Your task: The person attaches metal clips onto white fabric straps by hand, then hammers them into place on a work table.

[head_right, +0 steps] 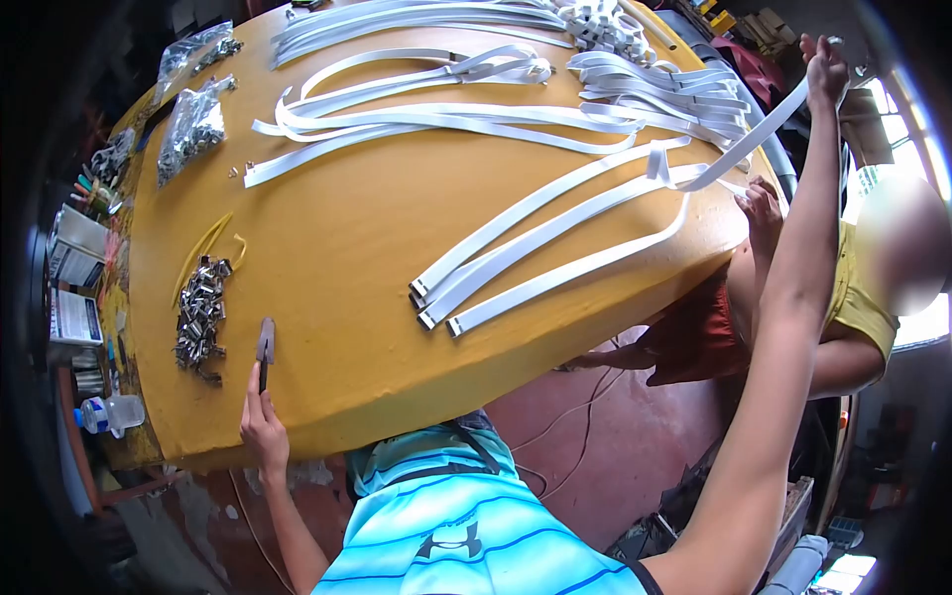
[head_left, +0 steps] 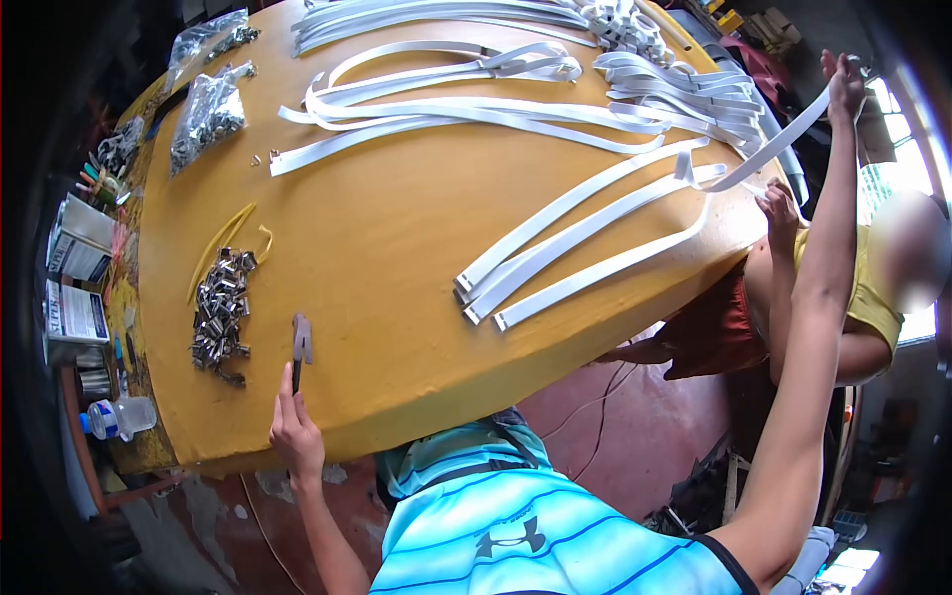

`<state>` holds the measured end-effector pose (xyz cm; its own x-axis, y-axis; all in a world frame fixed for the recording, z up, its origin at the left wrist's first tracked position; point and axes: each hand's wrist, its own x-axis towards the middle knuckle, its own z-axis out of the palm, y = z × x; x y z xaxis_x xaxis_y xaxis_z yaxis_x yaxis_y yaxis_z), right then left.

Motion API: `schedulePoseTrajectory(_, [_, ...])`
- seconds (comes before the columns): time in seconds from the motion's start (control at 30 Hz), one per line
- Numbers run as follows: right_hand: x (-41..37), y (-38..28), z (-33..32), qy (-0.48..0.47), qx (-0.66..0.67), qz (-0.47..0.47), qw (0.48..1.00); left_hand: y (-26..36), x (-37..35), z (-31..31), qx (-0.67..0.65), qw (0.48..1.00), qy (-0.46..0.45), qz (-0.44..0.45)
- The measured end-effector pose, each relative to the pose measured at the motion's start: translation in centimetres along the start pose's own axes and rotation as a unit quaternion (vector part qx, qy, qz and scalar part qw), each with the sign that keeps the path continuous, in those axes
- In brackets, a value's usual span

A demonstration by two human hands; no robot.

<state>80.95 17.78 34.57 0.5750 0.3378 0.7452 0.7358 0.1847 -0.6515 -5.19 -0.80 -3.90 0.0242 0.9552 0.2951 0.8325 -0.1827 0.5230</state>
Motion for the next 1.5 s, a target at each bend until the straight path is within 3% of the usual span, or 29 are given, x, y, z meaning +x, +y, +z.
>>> schedulePoseTrajectory(0.13, [-1.6, -4.2, 0.9, -0.074, 0.062, -0.076, 0.992, 0.6, -0.4, -0.2, 0.07, 0.997, -0.027, 0.002])
schedulePoseTrajectory(0.23, [-6.6, 0.0, 3.3, -0.114, 0.127, -0.053, 0.984, 0.4, -0.6, -0.1, 0.11, 0.993, -0.046, 0.01])
schedulePoseTrajectory(0.27, [-17.4, -10.7, 2.8, -0.405, 0.178, -0.07, 0.894, 0.3, -0.6, -0.1, 0.128, 0.991, -0.044, 0.025])
schedulePoseTrajectory(0.3, [-19.4, -3.2, 6.6, -0.212, 0.075, -0.225, 0.948, 0.1, -0.7, -0.1, 0.127, 0.991, -0.044, 0.027])
schedulePoseTrajectory(0.33, [-21.3, 1.0, 8.2, -0.195, -0.119, -0.42, 0.878, 0.0, -0.7, 0.0, 0.126, 0.991, -0.046, 0.027])
schedulePoseTrajectory(0.37, [-28.1, 0.0, 10.5, -0.3, 0.166, -0.142, 0.928, -0.1, -0.6, 0.0, 0.124, 0.991, -0.048, 0.028])
schedulePoseTrajectory(0.4, [-33.5, -2.3, 11.0, -0.363, 0.078, -0.144, 0.917, 0.0, -0.5, 0.0, 0.124, 0.991, -0.049, 0.031])
schedulePoseTrajectory(0.43, [-38.4, -3.6, 12.0, -0.353, 0.045, -0.175, 0.918, 0.0, -0.5, 0.0, 0.115, 0.992, -0.05, 0.024])
schedulePoseTrajectory(0.47, [-42.4, -5.5, 11.9, -0.412, 0.037, -0.074, 0.908, 0.0, -0.5, -0.2, 0.109, 0.993, -0.05, 0.016])
schedulePoseTrajectory(0.5, [-45.4, -5.6, 12.4, -0.423, 0.043, -0.097, 0.9, 0.1, -0.5, -0.3, 0.113, 0.992, -0.051, 0.016])
schedulePoseTrajectory(0.67, [-51.8, -5.3, 12.2, -0.538, -0.039, -0.153, 0.828, 0.1, -0.5, -0.2, 0.116, 0.992, -0.044, 0.027])
schedulePoseTrajectory(0.83, [-52.6, -5.2, 11.7, -0.541, -0.048, -0.183, 0.819, 0.2, -0.4, -0.1, 0.119, 0.992, -0.039, 0.03])
schedulePoseTrajectory(0.97, [-52.1, -5.4, 11.1, -0.553, -0.057, -0.15, 0.818, 0.3, -0.4, -0.2, 0.125, 0.991, -0.038, 0.039])
schedulePoseTrajectory(1.1, [-50.8, -5.0, 10.2, -0.484, -0.094, -0.119, 0.862, 0.3, -0.4, -0.2, 0.122, 0.991, -0.034, 0.037])
schedulePoseTrajectory(1.23, [-51.1, -5.9, 9.0, -0.443, -0.105, -0.179, 0.872, 0.4, -0.5, -0.1, 0.121, 0.991, -0.036, 0.034])
schedulePoseTrajectory(1.3, [-51.0, -8.3, 7.3, -0.284, -0.172, -0.303, 0.893, 0.3, -0.6, 0.0, 0.115, 0.992, -0.035, 0.038])
schedulePoseTrajectory(1.33, [-51.6, -7.9, 5.9, -0.199, -0.199, -0.241, 0.929, 0.2, -0.6, 0.0, 0.117, 0.992, -0.033, 0.039])
schedulePoseTrajectory(1.37, [-52.1, -7.7, 4.5, -0.198, -0.2, -0.244, 0.928, 0.2, -0.6, 0.0, 0.119, 0.992, -0.029, 0.039])
schedulePoseTrajectory(1.43, [-52.9, -7.6, 2.4, -0.095, -0.244, 0.046, 0.964, 0.5, -0.5, 0.1, 0.128, 0.991, -0.031, 0.033])
schedulePoseTrajectory(1.47, [-53.6, -6.0, 1.3, -0.151, -0.303, 0.097, 0.936, 0.7, -0.5, 0.0, 0.139, 0.989, -0.037, 0.03])
schedulePoseTrajectory(1.5, [-54.3, -5.4, 1.0, -0.148, -0.308, 0.103, 0.934, 0.7, -0.5, -0.1, 0.139, 0.989, -0.043, 0.037])
